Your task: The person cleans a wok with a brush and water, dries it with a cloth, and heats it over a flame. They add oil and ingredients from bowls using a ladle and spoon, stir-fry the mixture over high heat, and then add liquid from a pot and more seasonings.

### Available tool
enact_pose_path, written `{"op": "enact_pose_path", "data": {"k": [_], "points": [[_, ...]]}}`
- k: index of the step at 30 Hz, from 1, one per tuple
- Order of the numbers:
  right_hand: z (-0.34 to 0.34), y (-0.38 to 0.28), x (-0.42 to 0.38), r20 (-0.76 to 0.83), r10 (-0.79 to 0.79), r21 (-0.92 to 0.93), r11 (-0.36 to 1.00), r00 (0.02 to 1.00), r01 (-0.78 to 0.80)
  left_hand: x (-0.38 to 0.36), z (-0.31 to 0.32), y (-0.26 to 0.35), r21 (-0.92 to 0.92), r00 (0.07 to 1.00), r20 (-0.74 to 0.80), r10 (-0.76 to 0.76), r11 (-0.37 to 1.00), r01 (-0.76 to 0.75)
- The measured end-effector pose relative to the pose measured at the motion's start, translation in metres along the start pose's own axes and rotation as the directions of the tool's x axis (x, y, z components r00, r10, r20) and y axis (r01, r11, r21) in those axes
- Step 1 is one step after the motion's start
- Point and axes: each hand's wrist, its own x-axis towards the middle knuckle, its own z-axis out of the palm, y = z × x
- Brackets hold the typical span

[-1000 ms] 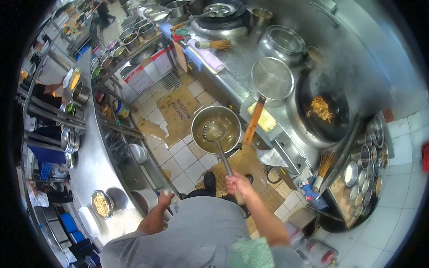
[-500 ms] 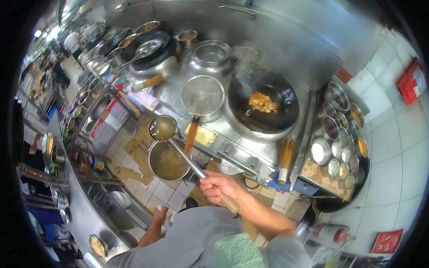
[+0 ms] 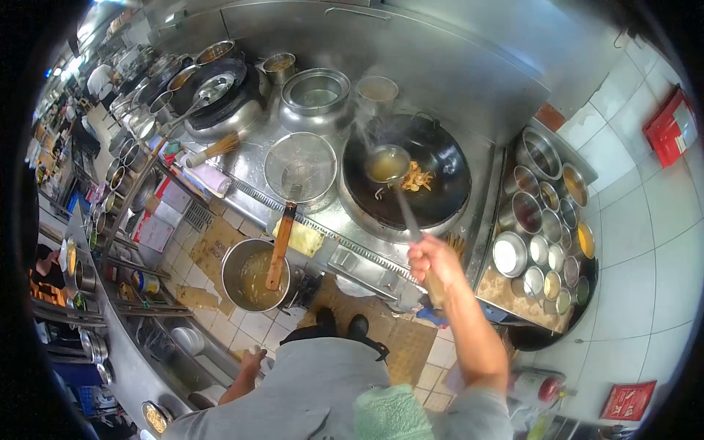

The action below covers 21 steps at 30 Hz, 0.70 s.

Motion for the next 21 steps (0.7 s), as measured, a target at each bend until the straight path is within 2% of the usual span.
{"op": "enact_pose_path", "data": {"k": [2,4,5,7,8,10,11,13,14,15,16,17,19,20,21], "points": [[0.0,-0.002,0.027,-0.147,-0.157,-0.056,0.987,0.977,0.151,0.017,-0.001,0.016,0.051,0.996,-0.038,0.084,0.995,-0.082],[-0.02,-0.003,0.059,-0.167,-0.201,-0.119,0.976,0.965,0.183,0.044,-0.009,0.036,-0.41,0.976,0.13,0.175,0.906,-0.108],[-0.028,-0.005,0.068,-0.176,-0.222,-0.159,0.968,0.959,0.195,0.055,-0.008,0.048,-0.617,0.951,0.198,0.239,0.784,-0.069],[-0.027,-0.01,0.074,-0.238,-0.269,-0.233,0.949,0.933,0.214,0.06,-0.021,0.099,-0.825,0.898,0.36,0.253,0.535,0.18],[-0.028,-0.009,0.078,-0.265,-0.288,-0.264,0.94,0.92,0.218,0.061,-0.029,0.12,-0.859,0.847,0.416,0.33,0.448,0.248],[-0.04,-0.009,0.084,-0.26,-0.391,-0.504,0.835,0.883,0.222,0.05,-0.05,0.179,-0.879,0.748,0.476,0.463,0.288,0.38],[-0.039,-0.004,0.08,-0.267,-0.472,-0.631,0.745,0.84,0.217,0.031,-0.061,0.213,-0.868,0.704,0.492,0.512,0.221,0.445],[-0.041,0.003,0.073,-0.246,-0.587,-0.847,0.517,0.771,0.123,-0.01,-0.089,0.27,-0.807,0.568,0.553,0.609,0.224,0.546],[-0.046,0.012,0.069,-0.125,-0.73,-0.966,0.245,0.671,0.086,-0.022,-0.094,0.29,-0.787,0.525,0.569,0.633,0.234,0.57],[-0.056,0.024,0.07,0.038,-0.821,-0.999,-0.042,0.57,0.007,-0.035,-0.098,0.31,-0.766,0.481,0.583,0.655,0.246,0.593],[-0.061,0.03,0.07,0.227,-0.849,-0.944,-0.313,0.478,-0.107,-0.044,-0.098,0.327,-0.761,0.468,0.59,0.658,0.26,0.594],[-0.039,0.033,0.058,0.136,-0.837,-0.952,-0.259,0.531,-0.164,-0.048,-0.097,0.334,-0.755,0.455,0.598,0.66,0.273,0.596],[0.014,0.046,0.028,-0.055,-0.789,-0.946,-0.156,0.612,-0.286,-0.027,-0.08,0.332,-0.808,0.44,0.543,0.715,0.303,0.506],[0.036,0.055,0.017,-0.051,-0.77,-0.96,-0.138,0.636,-0.245,-0.013,-0.065,0.331,-0.832,0.431,0.516,0.74,0.312,0.459],[0.056,0.066,0.007,-0.044,-0.748,-0.972,-0.122,0.662,-0.202,0.0,-0.048,0.331,-0.88,0.5,0.47,0.728,0.342,0.33]]}}
